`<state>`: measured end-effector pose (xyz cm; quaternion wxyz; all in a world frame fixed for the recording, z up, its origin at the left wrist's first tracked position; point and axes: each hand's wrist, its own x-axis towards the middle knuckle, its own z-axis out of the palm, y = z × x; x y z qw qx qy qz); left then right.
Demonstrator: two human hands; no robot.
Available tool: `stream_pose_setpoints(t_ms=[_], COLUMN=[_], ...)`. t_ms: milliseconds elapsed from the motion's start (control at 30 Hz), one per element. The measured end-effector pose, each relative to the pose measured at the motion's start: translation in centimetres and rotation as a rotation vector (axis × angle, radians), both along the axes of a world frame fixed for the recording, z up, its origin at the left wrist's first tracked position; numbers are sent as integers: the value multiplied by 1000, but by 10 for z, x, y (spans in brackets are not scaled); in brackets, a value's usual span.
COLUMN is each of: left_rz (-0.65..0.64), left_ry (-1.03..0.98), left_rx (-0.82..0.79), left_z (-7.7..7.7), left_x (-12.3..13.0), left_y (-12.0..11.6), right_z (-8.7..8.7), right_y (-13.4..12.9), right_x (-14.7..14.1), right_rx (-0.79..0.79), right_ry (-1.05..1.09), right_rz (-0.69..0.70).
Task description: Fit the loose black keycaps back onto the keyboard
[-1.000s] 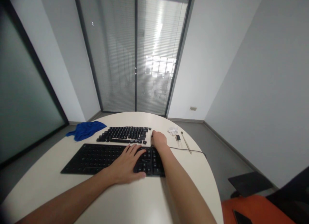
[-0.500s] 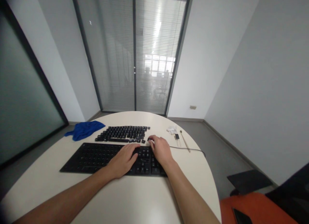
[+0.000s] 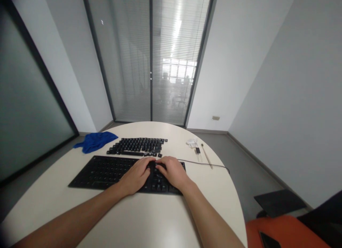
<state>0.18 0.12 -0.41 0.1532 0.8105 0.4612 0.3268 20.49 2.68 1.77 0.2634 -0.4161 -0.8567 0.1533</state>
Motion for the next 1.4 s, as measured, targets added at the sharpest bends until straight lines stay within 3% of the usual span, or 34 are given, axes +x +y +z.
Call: stream_pose_setpoints(t_ms=[1400], left_rz=[4], left_ry=[6], left_rx=[2], left_z=[-3], left_x=[0], left_y=[1], right_z=[1], right_y=[-1], right_x=[-3], right_rx=[-7], right_ry=[2], right_rz=[-26])
